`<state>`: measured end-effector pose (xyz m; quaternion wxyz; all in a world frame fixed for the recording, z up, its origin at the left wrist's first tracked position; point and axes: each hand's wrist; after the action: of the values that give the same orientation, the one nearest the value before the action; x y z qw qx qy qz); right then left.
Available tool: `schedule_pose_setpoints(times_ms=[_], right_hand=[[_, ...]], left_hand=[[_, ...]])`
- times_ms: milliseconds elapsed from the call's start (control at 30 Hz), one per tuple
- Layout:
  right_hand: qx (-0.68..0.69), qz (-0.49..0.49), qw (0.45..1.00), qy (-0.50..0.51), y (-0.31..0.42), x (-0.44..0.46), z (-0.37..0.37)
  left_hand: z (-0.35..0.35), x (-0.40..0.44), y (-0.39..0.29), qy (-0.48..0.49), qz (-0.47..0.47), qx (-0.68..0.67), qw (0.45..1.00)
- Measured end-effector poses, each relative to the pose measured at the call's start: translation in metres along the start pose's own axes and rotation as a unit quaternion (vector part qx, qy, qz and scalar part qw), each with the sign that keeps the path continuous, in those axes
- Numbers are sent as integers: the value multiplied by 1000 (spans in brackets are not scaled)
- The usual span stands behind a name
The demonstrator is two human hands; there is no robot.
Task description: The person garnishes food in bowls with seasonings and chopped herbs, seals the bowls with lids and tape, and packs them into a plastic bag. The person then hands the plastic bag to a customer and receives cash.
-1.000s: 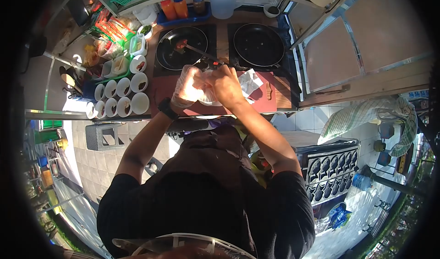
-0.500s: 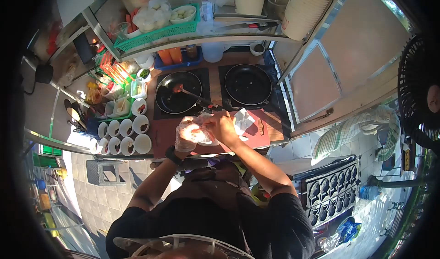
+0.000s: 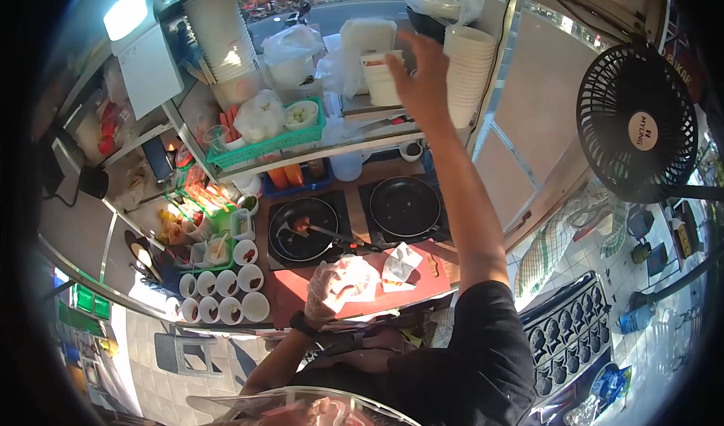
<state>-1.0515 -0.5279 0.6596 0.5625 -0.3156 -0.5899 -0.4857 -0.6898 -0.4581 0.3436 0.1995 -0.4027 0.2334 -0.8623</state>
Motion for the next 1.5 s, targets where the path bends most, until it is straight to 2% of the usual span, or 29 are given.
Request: schedule_pose_setpoints(times_ms=[33, 67, 100, 167, 233, 300, 333, 400, 500, 600, 633, 667, 733, 767, 833, 900, 967, 1067, 1133, 1167, 1200, 1233, 1267, 1333, 1367, 1400, 1433, 1467, 1500], right_hand=[[-83, -11, 996, -29, -38, 39, 4], [-281, -54, 952, -109, -55, 62, 1], [-332, -117, 933, -75, -83, 88, 7], [-336, -99, 935, -44, -133, 115, 17], [-343, -83, 936, -7, -115, 120, 12], [-63, 88, 994, 28, -44, 92, 22], [-12, 85, 994, 73, 21, 66, 25], [120, 5, 965, 233, 105, 1, 30], [308, -29, 850, 426, 171, -88, 42], [443, -133, 799, 383, 200, -124, 51], [453, -163, 801, 355, 202, -136, 52], [355, -257, 838, 324, 197, -162, 48], [15, -167, 938, 303, 209, -170, 35], [-16, -182, 933, 311, 200, -187, 27], [-85, -229, 901, 359, 193, -214, 19], [-107, -259, 876, 392, 190, -239, 12], [-128, -289, 858, 405, 201, -247, 11], [-100, -200, 892, 393, 209, -250, 11], [103, -248, 871, 410, 215, -240, 11], [85, -377, 801, 458, 221, -230, 11], [85, -380, 798, 460, 220, -238, 9], [9, -360, 815, 453, 216, -251, 6], [-66, -337, 827, 445, 212, -265, 2], [-37, -299, 833, 464, 204, -286, -4], [-18, -225, 855, 468, 201, -296, -7], [3, -152, 870, 469, 200, -302, -8], [96, -140, 845, 507, 200, -282, -4], [266, -270, 751, 541, 209, -246, 6], [300, -297, 750, 510, 200, -245, 9]], left_hand=[[5, 2, -2, -18, -19, 10, 1000], [11, 4, -5, -36, -37, 20, 998], [24, 13, -16, -18, -33, 13, 999], [34, 13, -5, -29, -36, 29, 999], [54, 18, -13, -20, 13, 4, 1000], [87, 50, -29, -68, -51, 58, 995], [103, 64, -38, -105, -109, 109, 982], [131, 85, -57, -180, -108, 123, 970], [174, 115, -91, -243, -127, 228, 934], [185, 127, -66, -230, -99, 322, 913], [175, 119, -32, -172, -42, 281, 943], [176, 120, -38, -149, -13, 273, 950], [164, 107, -33, -125, -2, 91, 988], [154, 98, -28, -110, -7, 81, 991], [134, 77, -21, -35, 101, -287, 952], [142, 73, -35, -51, 15, 29, 998], [141, 75, -23, -104, -36, 339, 934], [141, 61, 33, -8, 1, 267, 964], [135, 58, 36, -94, 79, -66, 990], [145, 52, 33, 2, 107, -64, 992], [160, 50, 18, 98, 134, -63, 984], [171, 47, 5, 131, 259, -421, 860], [183, 48, -4, 155, 285, -455, 829], [156, 23, 49, 147, 217, -338, 904], [155, 22, 39, 90, 155, -47, 983], [155, 21, 28, 30, 82, 249, 965], [155, 16, 41, 78, 130, 276, 949], [143, -2, 78, 22, 123, 259, 958], [151, -6, 75, 48, 167, 286, 942]])
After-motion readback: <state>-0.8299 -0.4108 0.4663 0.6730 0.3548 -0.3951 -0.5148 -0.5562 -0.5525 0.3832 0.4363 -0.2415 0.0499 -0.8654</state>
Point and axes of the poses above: each hand's wrist, its own x-axis towards the middle knuckle, its own z-axis out of the back of the hand, y = z × x, and after that the axes turned 6 degrees about x, right-handed
